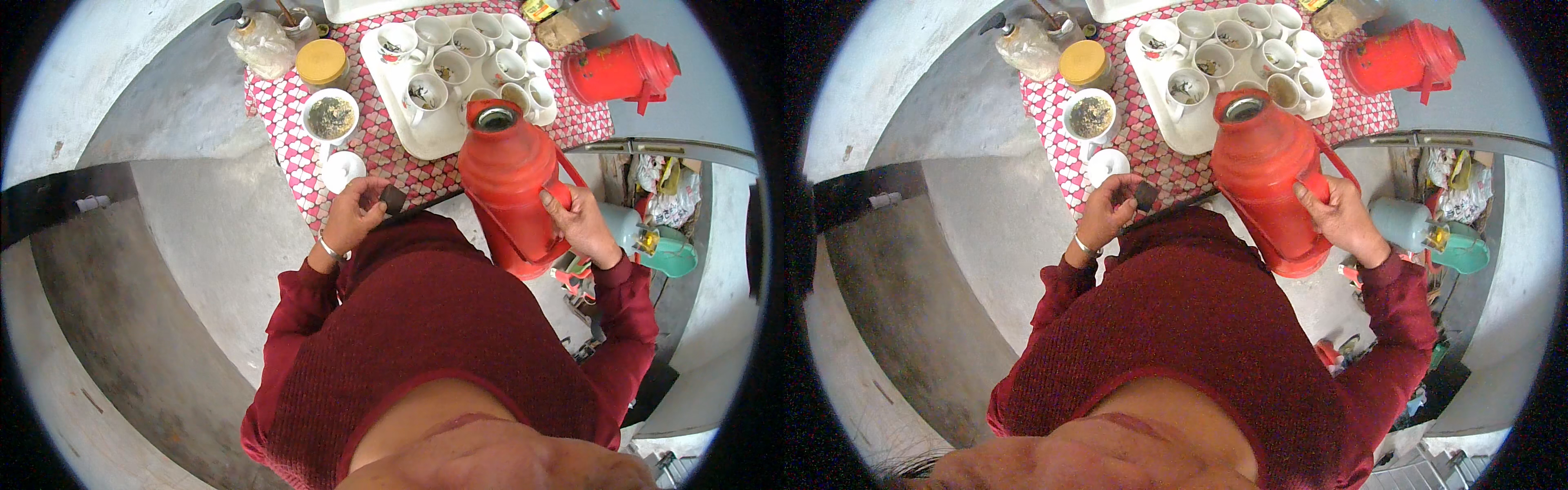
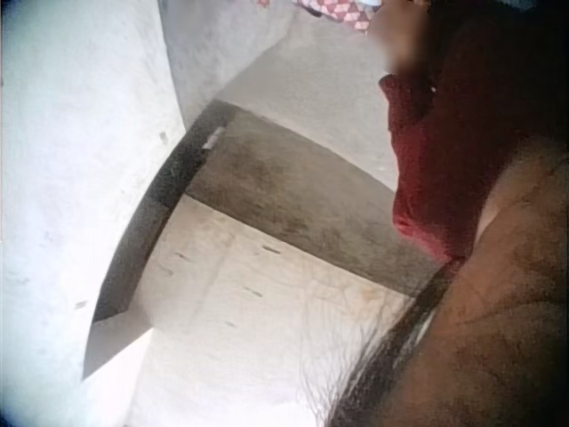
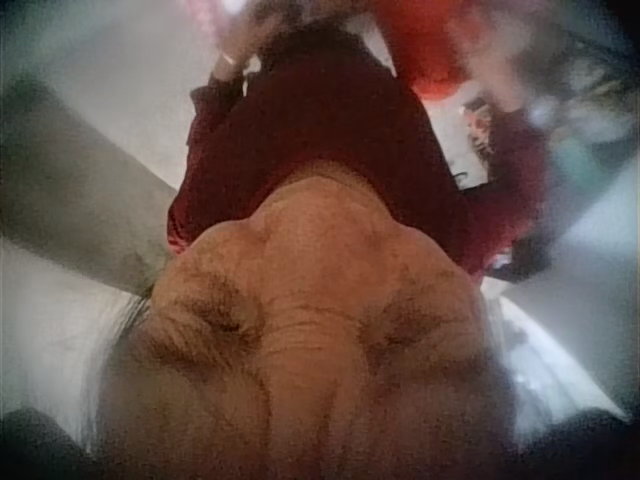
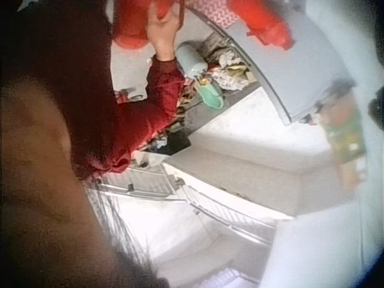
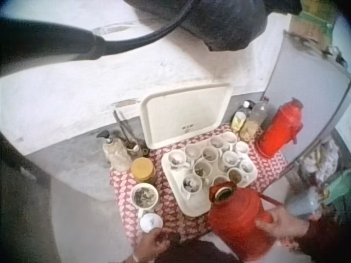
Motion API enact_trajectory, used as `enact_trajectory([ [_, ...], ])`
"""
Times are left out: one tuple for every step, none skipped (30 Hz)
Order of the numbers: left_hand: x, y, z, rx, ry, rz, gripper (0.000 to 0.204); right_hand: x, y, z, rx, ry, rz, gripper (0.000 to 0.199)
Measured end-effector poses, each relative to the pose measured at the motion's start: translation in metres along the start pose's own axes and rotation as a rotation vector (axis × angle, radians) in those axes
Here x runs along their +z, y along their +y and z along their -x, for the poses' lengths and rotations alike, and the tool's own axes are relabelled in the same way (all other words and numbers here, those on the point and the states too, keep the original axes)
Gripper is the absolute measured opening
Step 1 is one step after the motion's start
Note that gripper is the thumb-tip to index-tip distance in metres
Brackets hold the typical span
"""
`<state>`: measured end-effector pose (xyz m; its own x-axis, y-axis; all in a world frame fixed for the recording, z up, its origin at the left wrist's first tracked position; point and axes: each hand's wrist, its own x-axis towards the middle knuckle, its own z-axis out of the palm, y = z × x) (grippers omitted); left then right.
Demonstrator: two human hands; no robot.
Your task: The person adds small dried items to several cups using chopsticks, pours liquid from a plastic bottle into a container, retrieves a small plastic bag from a refrigerator, and handles a red thermos.
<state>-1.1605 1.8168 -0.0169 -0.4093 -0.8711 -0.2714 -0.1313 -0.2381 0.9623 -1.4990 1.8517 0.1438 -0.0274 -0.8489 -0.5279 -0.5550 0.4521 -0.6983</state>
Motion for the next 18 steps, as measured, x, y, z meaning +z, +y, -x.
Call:
enact_trajectory([
  [0.0,-0.003,-0.001,0.024,0.003,-0.006,0.035,0.001,-0.003,0.001,-0.008,-0.003,0.008,0.032],
  [0.0,-0.004,-0.003,0.048,0.004,-0.012,0.035,0.002,-0.004,0.002,-0.015,-0.005,0.016,0.032],
  [0.0,0.001,-0.005,0.035,0.008,0.043,0.035,0.004,-0.004,0.004,-0.027,0.003,-0.002,0.031],
  [0.001,0.008,-0.007,0.021,0.011,0.098,0.035,0.007,-0.002,0.006,-0.039,0.011,-0.02,0.03],
  [0.002,0.013,-0.01,0.007,0.014,0.153,0.035,0.009,0.0,0.007,-0.05,0.02,-0.039,0.029],
  [0.004,0.012,-0.015,0.075,0.025,0.139,0.036,0.01,0.006,0.008,-0.043,0.004,-0.033,0.027],
  [0.006,0.011,-0.024,0.143,0.035,0.126,0.037,0.011,0.013,0.01,-0.034,-0.011,-0.027,0.025],
  [0.01,0.011,-0.03,0.212,0.044,0.114,0.039,0.011,0.017,0.012,-0.025,-0.025,-0.022,0.023],
  [0.015,0.026,-0.033,0.162,0.009,0.252,0.041,0.014,0.018,0.013,-0.045,-0.036,-0.074,0.019],
  [0.02,0.034,-0.038,0.23,0.022,0.218,0.041,0.016,0.02,0.014,-0.072,-0.031,-0.03,0.019],
  [0.026,0.039,-0.043,0.298,0.034,0.184,0.04,0.018,0.023,0.015,-0.097,-0.025,0.013,0.018],
  [0.03,0.045,-0.048,0.366,0.046,0.152,0.04,0.022,0.027,0.016,-0.122,-0.021,0.058,0.018],
  [0.034,0.053,-0.053,0.38,-0.001,0.191,0.04,0.028,0.034,0.016,-0.212,0.021,0.017,0.024],
  [0.04,0.058,-0.057,0.39,-0.027,0.166,0.04,0.027,0.036,0.019,-0.167,0.005,0.102,0.023],
  [0.045,0.06,-0.06,0.399,-0.043,0.143,0.04,0.026,0.037,0.021,-0.123,-0.019,0.192,0.022],
  [0.049,0.062,-0.062,0.405,-0.058,0.115,0.041,0.027,0.041,0.022,-0.083,-0.047,0.276,0.021],
  [0.055,0.068,-0.064,0.429,-0.075,0.022,0.042,0.033,0.047,0.025,-0.118,0.013,0.288,0.02],
  [0.059,0.068,-0.066,0.443,-0.118,-0.042,0.042,0.039,0.05,0.027,-0.156,0.042,0.252,0.02],
])
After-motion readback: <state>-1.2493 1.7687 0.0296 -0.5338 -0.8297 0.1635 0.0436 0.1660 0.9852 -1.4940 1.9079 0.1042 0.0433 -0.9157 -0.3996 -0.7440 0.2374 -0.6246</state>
